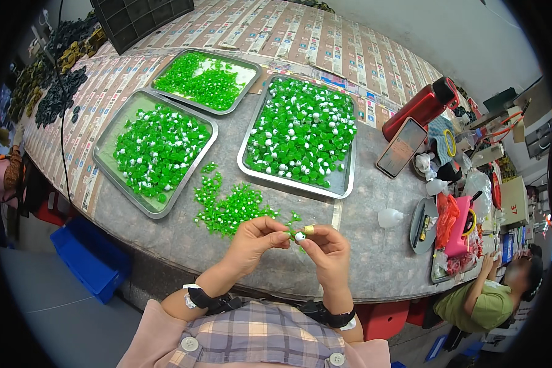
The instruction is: The person assembles small green and white plastic components by hand. They pick up a green piece, apply a small amount of liquid from a squeeze bottle, and attach a white piece to it. The finished assemblies are placed into metal trays on the table.
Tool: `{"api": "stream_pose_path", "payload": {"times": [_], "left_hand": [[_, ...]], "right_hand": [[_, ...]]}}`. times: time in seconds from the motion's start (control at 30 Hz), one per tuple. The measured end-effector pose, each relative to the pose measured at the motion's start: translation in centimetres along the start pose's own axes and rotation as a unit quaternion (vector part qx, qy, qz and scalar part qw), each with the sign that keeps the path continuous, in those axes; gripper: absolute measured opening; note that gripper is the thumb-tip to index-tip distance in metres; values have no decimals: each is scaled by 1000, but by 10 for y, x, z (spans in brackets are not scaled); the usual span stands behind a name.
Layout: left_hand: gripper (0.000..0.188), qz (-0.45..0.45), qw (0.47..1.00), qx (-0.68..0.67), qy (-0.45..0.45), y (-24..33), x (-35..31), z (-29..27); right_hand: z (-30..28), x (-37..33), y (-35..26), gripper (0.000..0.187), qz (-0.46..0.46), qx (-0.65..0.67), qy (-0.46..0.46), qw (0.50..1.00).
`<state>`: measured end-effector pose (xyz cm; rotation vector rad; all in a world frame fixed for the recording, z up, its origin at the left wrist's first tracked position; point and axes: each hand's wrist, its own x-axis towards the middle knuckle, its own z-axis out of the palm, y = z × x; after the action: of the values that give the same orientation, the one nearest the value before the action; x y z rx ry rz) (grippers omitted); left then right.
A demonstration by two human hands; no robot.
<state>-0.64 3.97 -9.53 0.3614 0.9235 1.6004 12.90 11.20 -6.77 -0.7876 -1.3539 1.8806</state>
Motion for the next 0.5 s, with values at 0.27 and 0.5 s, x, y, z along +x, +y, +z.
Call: {"api": "stream_pose_path", "payload": {"times": [0.27, 0.5], "left_hand": [[6, 52, 987, 150, -7, 6, -2, 5], [8, 240, 849, 464, -78, 32, -5, 13]], "right_hand": [[-6, 1, 2, 17, 44, -33, -13, 998], [-14, 3, -4, 22, 90, -12, -80, 993]]}}
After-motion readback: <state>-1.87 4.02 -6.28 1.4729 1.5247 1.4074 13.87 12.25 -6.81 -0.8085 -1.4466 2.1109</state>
